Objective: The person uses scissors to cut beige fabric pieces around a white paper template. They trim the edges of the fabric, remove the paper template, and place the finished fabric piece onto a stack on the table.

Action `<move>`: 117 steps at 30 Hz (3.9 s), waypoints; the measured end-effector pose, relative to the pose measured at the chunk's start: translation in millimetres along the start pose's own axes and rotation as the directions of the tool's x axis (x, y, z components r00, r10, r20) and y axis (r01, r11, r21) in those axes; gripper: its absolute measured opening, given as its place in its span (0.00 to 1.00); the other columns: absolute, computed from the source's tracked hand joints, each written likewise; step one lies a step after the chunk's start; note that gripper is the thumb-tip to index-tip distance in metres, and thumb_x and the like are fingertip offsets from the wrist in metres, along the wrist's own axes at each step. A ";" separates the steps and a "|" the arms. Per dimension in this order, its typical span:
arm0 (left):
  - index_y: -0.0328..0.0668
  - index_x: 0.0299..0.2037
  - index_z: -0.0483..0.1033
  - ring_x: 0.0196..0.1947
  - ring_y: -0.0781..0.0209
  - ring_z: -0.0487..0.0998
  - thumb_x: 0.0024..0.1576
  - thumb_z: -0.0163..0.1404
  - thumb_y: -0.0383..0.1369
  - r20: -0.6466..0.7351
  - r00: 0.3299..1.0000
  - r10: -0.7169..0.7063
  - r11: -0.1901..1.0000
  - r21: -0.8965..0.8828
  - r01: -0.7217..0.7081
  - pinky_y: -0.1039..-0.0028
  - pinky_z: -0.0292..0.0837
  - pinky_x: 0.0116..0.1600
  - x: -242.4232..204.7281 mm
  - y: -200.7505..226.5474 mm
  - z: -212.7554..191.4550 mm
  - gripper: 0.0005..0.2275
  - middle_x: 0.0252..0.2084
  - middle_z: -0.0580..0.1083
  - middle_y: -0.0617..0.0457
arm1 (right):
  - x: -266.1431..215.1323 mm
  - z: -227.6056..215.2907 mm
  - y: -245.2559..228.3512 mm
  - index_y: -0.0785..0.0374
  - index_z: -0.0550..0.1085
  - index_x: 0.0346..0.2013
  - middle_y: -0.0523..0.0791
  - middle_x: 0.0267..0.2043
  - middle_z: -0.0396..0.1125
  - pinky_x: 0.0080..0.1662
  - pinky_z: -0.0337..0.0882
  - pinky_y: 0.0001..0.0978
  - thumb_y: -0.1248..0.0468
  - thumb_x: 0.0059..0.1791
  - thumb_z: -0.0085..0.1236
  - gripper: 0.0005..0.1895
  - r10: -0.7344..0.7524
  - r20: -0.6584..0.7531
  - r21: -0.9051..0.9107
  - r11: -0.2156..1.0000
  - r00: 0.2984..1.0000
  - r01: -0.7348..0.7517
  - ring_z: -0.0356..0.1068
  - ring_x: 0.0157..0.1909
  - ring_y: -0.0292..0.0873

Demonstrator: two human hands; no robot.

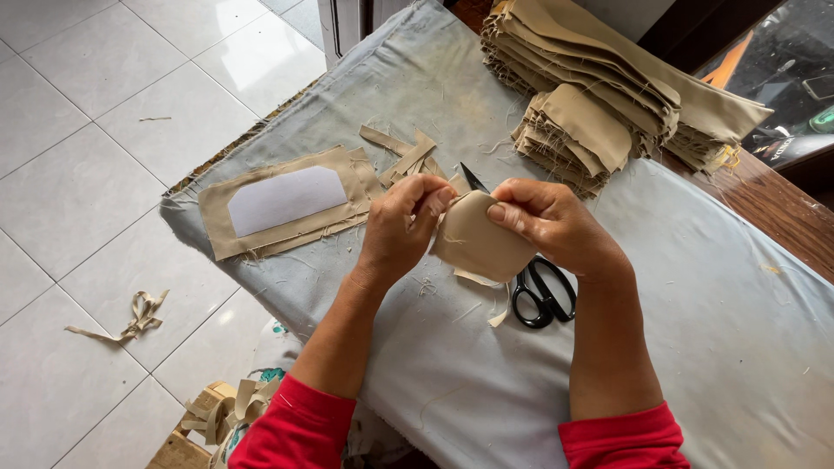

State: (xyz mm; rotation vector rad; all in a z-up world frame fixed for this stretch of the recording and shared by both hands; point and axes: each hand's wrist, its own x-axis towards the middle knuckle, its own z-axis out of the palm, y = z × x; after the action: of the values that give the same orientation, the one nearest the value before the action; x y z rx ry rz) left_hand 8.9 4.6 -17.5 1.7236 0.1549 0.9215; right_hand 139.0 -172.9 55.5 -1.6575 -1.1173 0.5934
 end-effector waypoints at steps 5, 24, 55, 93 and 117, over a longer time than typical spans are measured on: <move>0.37 0.44 0.75 0.28 0.71 0.68 0.68 0.46 0.33 0.034 0.986 -0.162 0.879 -0.450 0.160 0.81 0.70 0.33 3.5 -4.3 -2.7 0.07 0.29 0.71 0.54 | -0.2 1.7 2.0 0.66 0.80 0.36 0.46 0.30 0.71 0.46 0.71 0.33 0.69 0.54 0.57 0.06 0.014 0.059 -0.036 0.999 0.998 -0.012 0.66 0.38 0.35; 0.40 0.51 0.78 0.28 0.71 0.74 0.62 0.55 0.27 -0.535 0.475 -0.698 0.417 -0.844 -0.337 0.88 0.76 0.34 12.9 -106.4 -81.3 0.08 0.31 0.76 0.51 | -4.7 -12.9 7.3 0.66 0.80 0.35 0.45 0.30 0.70 0.44 0.69 0.32 0.69 0.52 0.59 0.04 0.046 0.118 -0.079 0.996 0.992 -0.037 0.64 0.36 0.35; 0.44 0.46 0.81 0.33 0.63 0.78 0.45 0.61 0.26 0.443 0.787 -0.429 0.759 -0.297 0.580 0.73 0.76 0.38 5.0 -23.1 -20.1 0.17 0.30 0.79 0.51 | 28.4 39.9 32.9 0.61 0.70 0.41 0.47 0.30 0.69 0.37 0.59 0.29 0.60 0.57 0.53 0.07 0.330 -0.001 0.835 0.520 0.944 -0.181 0.57 0.28 0.35; 0.45 0.47 0.76 0.41 0.57 0.82 0.56 0.62 0.33 -0.224 0.891 -0.394 0.846 -0.468 0.256 0.64 0.80 0.50 7.2 -30.4 -35.7 0.12 0.38 0.77 0.49 | 26.0 28.2 43.3 0.61 0.76 0.47 0.43 0.31 0.69 0.44 0.72 0.32 0.68 0.57 0.51 0.07 0.153 -0.150 0.098 0.985 0.977 -0.139 0.65 0.33 0.35; 0.48 0.38 0.81 0.33 0.49 0.79 0.61 0.57 0.33 0.183 0.983 -0.023 1.000 0.014 0.021 0.62 0.75 0.44 -2.9 -17.2 -24.9 0.02 0.28 0.74 0.47 | 27.2 31.3 45.4 0.71 0.73 0.43 0.40 0.14 0.50 0.39 0.70 0.31 0.68 0.57 0.48 0.08 0.181 0.050 0.778 0.609 0.982 -0.152 0.47 0.17 0.30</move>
State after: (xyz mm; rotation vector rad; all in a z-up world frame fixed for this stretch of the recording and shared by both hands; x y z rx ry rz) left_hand -3.3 28.4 -32.0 1.8045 0.0577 0.7422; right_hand 143.7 -137.2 5.6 -0.9789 -0.5204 1.0021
